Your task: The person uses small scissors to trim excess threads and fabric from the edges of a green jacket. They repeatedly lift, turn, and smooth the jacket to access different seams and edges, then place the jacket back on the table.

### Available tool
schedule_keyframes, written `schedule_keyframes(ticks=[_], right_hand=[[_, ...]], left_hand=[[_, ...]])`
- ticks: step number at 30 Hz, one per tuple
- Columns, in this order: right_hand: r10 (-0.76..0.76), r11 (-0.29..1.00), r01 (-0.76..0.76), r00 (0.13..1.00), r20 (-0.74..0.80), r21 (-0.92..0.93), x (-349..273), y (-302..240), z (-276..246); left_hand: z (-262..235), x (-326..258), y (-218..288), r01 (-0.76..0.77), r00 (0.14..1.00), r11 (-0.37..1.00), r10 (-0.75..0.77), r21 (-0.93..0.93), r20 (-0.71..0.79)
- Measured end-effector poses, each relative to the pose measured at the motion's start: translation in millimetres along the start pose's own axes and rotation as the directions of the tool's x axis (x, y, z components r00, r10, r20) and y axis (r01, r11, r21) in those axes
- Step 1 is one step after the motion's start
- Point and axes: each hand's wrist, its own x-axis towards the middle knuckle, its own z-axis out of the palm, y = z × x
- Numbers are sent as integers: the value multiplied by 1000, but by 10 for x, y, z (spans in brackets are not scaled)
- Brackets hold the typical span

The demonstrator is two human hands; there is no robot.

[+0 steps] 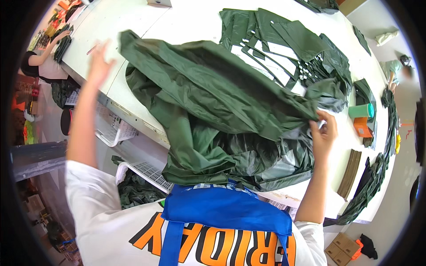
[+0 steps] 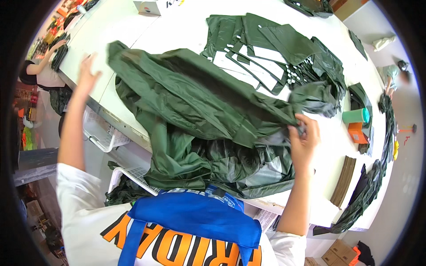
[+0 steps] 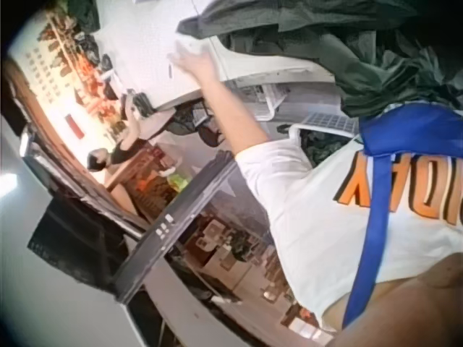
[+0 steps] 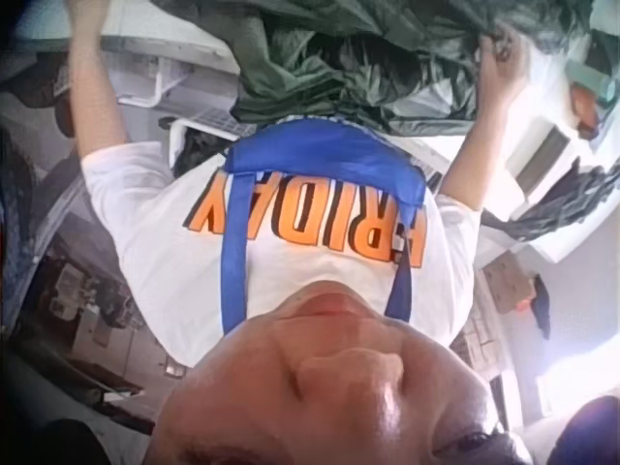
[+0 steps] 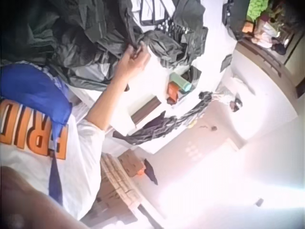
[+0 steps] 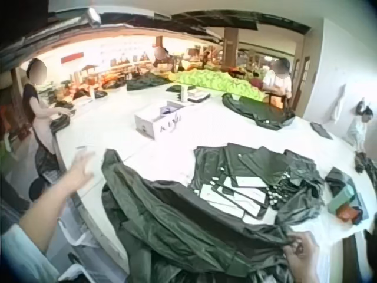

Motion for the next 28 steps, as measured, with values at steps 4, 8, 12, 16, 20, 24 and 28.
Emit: schedule_keyframes(ticks=[4,8,12,16,20,24,28], right_hand=[[-286,957,287,958,35,-29,-448,209,445],[-237,918,309,930,282,-249,-674,315,901],[10,885,140,948,318,-444,-549,639,1149],[-198,946,268,925,324,-185,-484,775,913],[-119,978,-90,502,857,188,-417,46,99],[-31,941,-184,790,613,284,-219,-194,89],[-184,975,65,774,605,214,-14,-69,831]], left_hand=[[234,-1054,1886,-396,888,762,459,-512,-3],[450,-1445,2544,-410,737,686,638,-601,225],[613,-1407,2730,-546,735,752,642,-369,219],[488,-1295,2669,-679,711,656,699,-330,-77],[102,-1446,2134,-770,632,521,701,-368,-329],[116,-1895,1901,-672,605,597,784,-439,140],[230,-2074,1818,-599,550,674,739,-433,390]])
